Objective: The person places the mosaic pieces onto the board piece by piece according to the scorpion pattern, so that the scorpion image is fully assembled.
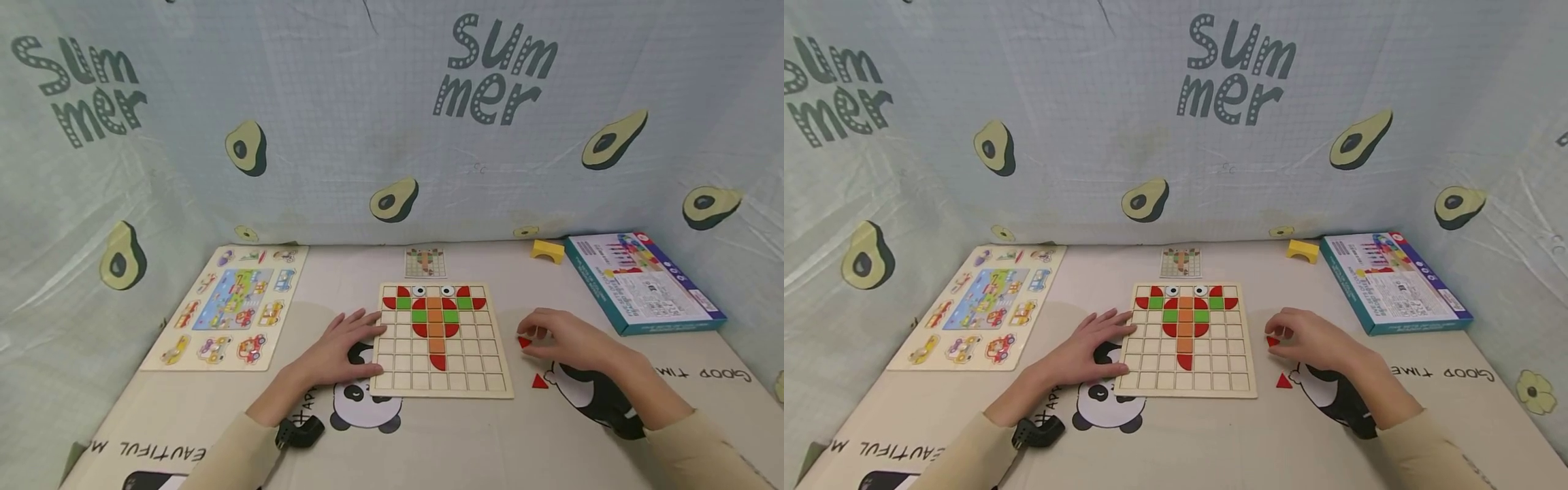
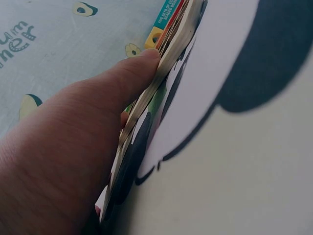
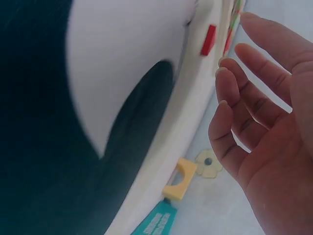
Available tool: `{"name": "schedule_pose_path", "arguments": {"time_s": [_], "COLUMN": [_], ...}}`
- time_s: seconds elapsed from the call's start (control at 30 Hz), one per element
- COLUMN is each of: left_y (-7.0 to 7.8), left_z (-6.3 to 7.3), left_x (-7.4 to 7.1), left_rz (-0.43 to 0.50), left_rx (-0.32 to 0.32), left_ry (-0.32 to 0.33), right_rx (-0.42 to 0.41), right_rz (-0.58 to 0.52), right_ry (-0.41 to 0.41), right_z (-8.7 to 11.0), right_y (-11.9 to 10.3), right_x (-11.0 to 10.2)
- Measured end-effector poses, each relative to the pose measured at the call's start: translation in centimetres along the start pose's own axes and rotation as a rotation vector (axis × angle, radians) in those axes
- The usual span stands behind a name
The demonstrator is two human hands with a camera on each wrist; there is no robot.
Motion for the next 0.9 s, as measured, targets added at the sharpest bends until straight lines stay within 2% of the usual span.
{"name": "schedule_pose_path", "arguments": {"time_s": [0.4,0.63,0.9], "left_y": [0.0,0.1,0.0], "left_z": [0.1,0.0,0.0], "left_x": [0.2,0.1,0.1], "left_rz": [-0.003,-0.002,-0.007], "left_rx": [-0.002,-0.002,-0.008], "left_ry": [0.001,0.001,0.0], "right_rx": [0.021,0.031,-0.034], "right_rz": [0.075,0.053,0.021], "right_ry": [0.006,-0.006,-0.002], "right_z": [-0.6,-0.6,-1.3], "right_y": [0.9,1.1,-0.4], "right_x": [0.5,0.7,0.4]}}
Point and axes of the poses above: each hand's wrist, its own z-axis away from the middle knuckle, its own x-axis out of the palm, y = z × x, the point moved 5 cm from there along -z, towards the middle knuckle, and after that the axes turned 4 degrees about -z, right-handed, at the moved point
